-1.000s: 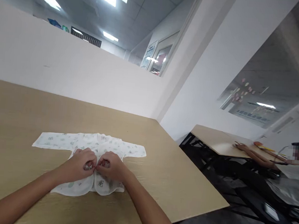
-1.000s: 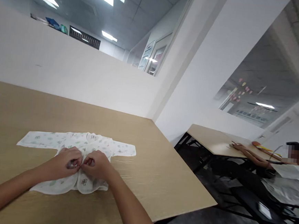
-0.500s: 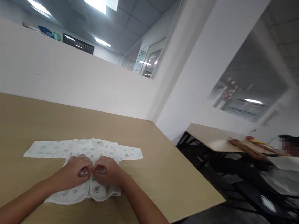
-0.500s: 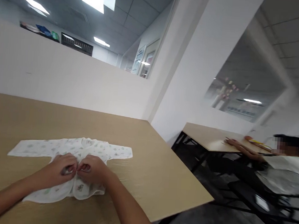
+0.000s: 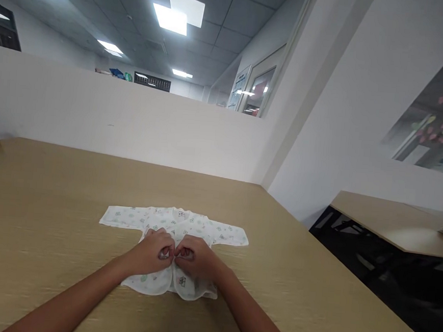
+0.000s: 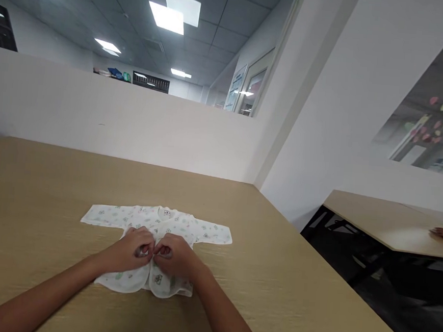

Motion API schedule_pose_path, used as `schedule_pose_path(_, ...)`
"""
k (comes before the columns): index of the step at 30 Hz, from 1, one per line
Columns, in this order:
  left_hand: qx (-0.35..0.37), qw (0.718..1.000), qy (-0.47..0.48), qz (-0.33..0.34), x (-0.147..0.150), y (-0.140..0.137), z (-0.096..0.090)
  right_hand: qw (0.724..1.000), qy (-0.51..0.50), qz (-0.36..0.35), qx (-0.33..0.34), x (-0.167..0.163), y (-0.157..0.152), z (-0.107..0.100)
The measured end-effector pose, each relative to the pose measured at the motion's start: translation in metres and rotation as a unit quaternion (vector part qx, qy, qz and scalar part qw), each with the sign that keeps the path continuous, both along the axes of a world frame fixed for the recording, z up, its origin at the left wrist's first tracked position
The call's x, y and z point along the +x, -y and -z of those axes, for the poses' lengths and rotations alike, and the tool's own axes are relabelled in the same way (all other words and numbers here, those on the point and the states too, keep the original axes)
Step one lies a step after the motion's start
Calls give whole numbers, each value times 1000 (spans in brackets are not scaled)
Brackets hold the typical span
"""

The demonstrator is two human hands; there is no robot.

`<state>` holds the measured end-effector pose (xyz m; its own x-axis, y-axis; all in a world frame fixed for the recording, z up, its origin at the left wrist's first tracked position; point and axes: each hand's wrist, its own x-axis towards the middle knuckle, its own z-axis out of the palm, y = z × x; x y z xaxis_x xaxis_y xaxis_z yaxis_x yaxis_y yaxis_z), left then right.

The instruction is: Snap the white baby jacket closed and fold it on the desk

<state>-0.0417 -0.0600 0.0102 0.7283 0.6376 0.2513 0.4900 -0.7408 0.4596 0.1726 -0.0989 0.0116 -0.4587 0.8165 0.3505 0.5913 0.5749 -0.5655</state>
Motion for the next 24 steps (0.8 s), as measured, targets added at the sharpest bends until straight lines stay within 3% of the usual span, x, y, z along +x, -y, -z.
schedule_pose_path(11, 6, 1000, -5, -3, 2, 2, -3, 1000, -11, -4, -26, 3, -2, 4)
schedule_pose_path(15, -12, 997, 72, -4, -1, -3, -6, 992, -103, 10, -72, 14, -6, -6)
schedule_pose_path(18, -89, 980, 174, -24, -4, -12, -8, 958, -253, 65, -121, 26, -14, -14)
schedule_pose_path(21, -170, 955, 237, -50, -6, -20, -9, 894, -406, 109, -157, 35, -21, -18)
schedule_pose_path(24, -202, 941, 268, -45, -5, -23, -7, 825, -514, 124, -200, 39, -25, -16)
